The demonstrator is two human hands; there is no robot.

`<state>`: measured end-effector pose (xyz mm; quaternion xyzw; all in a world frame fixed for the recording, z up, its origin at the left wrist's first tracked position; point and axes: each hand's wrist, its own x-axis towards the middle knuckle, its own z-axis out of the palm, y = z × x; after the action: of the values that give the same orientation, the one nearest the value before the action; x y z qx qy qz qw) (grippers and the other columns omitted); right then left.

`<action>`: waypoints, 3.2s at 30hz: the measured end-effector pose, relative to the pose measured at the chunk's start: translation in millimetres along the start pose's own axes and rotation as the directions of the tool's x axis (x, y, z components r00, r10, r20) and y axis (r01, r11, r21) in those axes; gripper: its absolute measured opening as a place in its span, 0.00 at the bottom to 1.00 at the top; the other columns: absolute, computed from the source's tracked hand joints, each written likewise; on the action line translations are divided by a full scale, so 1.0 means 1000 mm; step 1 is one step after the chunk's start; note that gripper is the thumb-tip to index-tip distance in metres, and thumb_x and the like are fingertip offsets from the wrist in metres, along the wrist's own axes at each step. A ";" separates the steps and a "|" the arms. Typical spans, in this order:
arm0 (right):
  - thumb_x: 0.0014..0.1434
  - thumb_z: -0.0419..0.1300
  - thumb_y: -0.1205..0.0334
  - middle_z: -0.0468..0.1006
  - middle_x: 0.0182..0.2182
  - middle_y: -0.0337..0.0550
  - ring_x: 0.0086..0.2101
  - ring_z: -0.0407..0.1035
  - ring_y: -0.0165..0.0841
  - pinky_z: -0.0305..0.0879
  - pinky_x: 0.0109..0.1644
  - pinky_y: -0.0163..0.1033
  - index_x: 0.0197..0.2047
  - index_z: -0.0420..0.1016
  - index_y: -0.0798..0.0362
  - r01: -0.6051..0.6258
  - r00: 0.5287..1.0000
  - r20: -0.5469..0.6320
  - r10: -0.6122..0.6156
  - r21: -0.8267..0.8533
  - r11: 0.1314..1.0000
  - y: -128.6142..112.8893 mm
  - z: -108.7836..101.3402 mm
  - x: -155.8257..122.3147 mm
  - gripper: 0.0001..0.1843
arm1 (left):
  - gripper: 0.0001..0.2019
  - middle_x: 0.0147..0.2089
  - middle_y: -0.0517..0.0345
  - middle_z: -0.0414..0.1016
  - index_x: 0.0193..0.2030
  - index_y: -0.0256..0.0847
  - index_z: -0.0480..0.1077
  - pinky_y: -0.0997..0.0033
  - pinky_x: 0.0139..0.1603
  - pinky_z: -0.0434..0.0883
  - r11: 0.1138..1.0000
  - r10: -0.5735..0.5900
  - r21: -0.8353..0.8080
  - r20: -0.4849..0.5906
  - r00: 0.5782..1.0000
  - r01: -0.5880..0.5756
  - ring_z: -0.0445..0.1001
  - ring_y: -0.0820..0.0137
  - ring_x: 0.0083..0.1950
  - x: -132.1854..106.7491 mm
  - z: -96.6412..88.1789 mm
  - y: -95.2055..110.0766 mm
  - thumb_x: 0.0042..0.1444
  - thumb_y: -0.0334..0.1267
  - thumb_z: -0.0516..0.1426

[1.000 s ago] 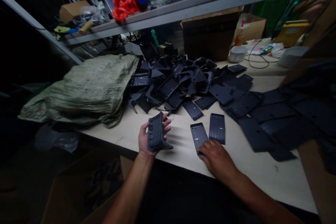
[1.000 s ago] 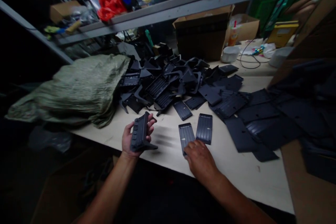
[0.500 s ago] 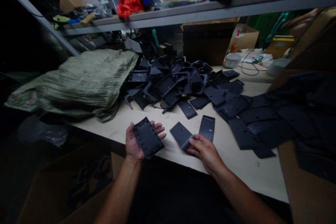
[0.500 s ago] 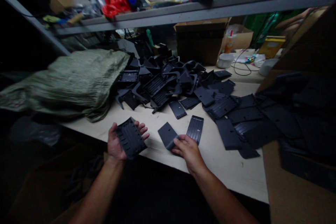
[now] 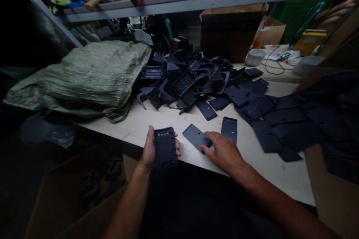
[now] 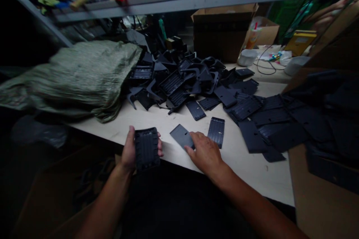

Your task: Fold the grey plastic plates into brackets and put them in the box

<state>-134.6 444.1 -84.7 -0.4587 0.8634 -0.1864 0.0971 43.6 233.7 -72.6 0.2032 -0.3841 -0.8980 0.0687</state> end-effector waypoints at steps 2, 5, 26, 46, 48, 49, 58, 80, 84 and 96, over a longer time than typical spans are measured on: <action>0.66 0.67 0.49 0.73 0.64 0.60 0.60 0.71 0.53 0.68 0.63 0.53 0.68 0.72 0.54 0.032 0.999 0.040 -0.030 -0.051 0.998 -0.009 0.005 0.012 0.32 | 0.44 0.40 0.37 0.82 0.50 0.30 0.76 0.55 0.37 0.81 0.997 0.034 -0.072 0.018 0.999 -0.033 0.84 0.52 0.36 0.003 0.002 0.000 0.63 0.75 0.44; 0.61 0.70 0.46 0.71 0.64 0.66 0.60 0.70 0.58 0.68 0.61 0.56 0.70 0.70 0.55 0.027 0.994 0.107 -0.017 -0.090 0.996 -0.017 0.018 0.031 0.40 | 0.43 0.43 0.38 0.83 0.49 0.29 0.77 0.52 0.47 0.81 0.966 0.090 -0.242 -0.010 0.996 -0.090 0.84 0.53 0.40 0.006 0.007 -0.003 0.66 0.72 0.43; 0.69 0.64 0.54 0.74 0.65 0.48 0.61 0.73 0.45 0.72 0.66 0.50 0.73 0.68 0.45 0.287 0.958 -0.143 -0.250 0.407 0.867 -0.130 0.032 0.035 0.31 | 0.37 0.59 0.36 0.81 0.53 0.30 0.80 0.58 0.64 0.74 0.895 0.168 -0.338 -0.348 0.922 -0.291 0.78 0.52 0.62 0.021 -0.023 0.012 0.63 0.68 0.57; 0.63 0.69 0.41 0.83 0.48 0.46 0.49 0.78 0.40 0.74 0.55 0.43 0.58 0.76 0.51 -0.191 0.980 0.200 -0.011 0.951 0.245 -0.123 0.028 0.077 0.29 | 0.35 0.62 0.41 0.79 0.60 0.35 0.78 0.50 0.64 0.72 0.940 0.253 -0.224 -0.055 0.966 -0.259 0.78 0.45 0.61 0.025 -0.014 0.015 0.54 0.60 0.65; 0.64 0.68 0.39 0.83 0.48 0.45 0.49 0.77 0.40 0.73 0.55 0.41 0.56 0.78 0.52 -0.233 0.970 0.242 -0.038 0.959 0.164 -0.125 0.029 0.081 0.28 | 0.35 0.62 0.40 0.80 0.59 0.34 0.78 0.52 0.67 0.69 0.946 0.249 -0.201 -0.043 0.967 -0.253 0.75 0.44 0.64 0.028 -0.010 0.014 0.53 0.59 0.66; 0.64 0.68 0.39 0.83 0.47 0.45 0.48 0.77 0.40 0.73 0.53 0.40 0.56 0.79 0.52 -0.246 0.966 0.254 -0.044 0.960 0.131 -0.125 0.031 0.082 0.28 | 0.35 0.61 0.39 0.80 0.58 0.33 0.78 0.52 0.67 0.68 0.946 0.233 -0.218 -0.049 0.971 -0.238 0.74 0.43 0.66 0.031 -0.008 0.015 0.53 0.60 0.66; 0.62 0.71 0.46 0.81 0.47 0.43 0.48 0.74 0.39 0.68 0.56 0.39 0.51 0.81 0.52 -0.037 0.995 0.061 -0.073 0.955 0.294 -0.133 0.039 0.064 0.22 | 0.10 0.24 0.61 0.74 0.31 0.43 0.66 0.53 0.54 0.77 0.926 0.113 -0.283 -0.422 0.900 -0.249 0.83 0.57 0.39 0.038 -0.002 0.047 0.55 0.44 0.62; 0.60 0.74 0.45 0.81 0.30 0.37 0.31 0.72 0.31 0.62 0.35 0.35 0.39 0.85 0.51 0.145 0.974 0.038 -0.225 0.658 0.739 -0.111 0.006 0.068 0.17 | 0.24 0.22 0.66 0.54 0.21 0.40 0.64 0.70 0.27 0.51 0.517 0.219 0.815 0.169 0.961 -0.262 0.54 0.75 0.26 0.001 -0.031 0.072 0.62 0.52 0.62; 0.69 0.65 0.48 0.81 0.29 0.39 0.30 0.74 0.31 0.64 0.36 0.35 0.35 0.85 0.52 0.149 0.986 -0.057 -0.158 0.736 0.660 -0.105 0.012 0.065 0.18 | 0.27 0.21 0.67 0.52 0.20 0.41 0.61 0.71 0.25 0.50 0.733 0.277 0.638 0.038 0.960 -0.237 0.52 0.76 0.23 0.003 -0.037 0.064 0.61 0.56 0.63; 0.63 0.64 0.33 0.61 0.15 0.33 0.19 0.52 0.25 0.44 0.22 0.35 0.19 0.70 0.54 -0.082 0.954 0.241 -0.181 0.787 0.612 -0.095 -0.006 0.111 0.35 | 0.20 0.27 0.59 0.68 0.32 0.35 0.75 0.75 0.28 0.62 0.940 0.130 0.325 -0.061 0.990 -0.104 0.65 0.74 0.26 0.008 -0.036 0.042 0.54 0.53 0.68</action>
<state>-127.2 305.3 -39.9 -0.4154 0.6547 -0.4787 0.4118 50.2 178.8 -67.3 0.2250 -0.5335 -0.8087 0.1036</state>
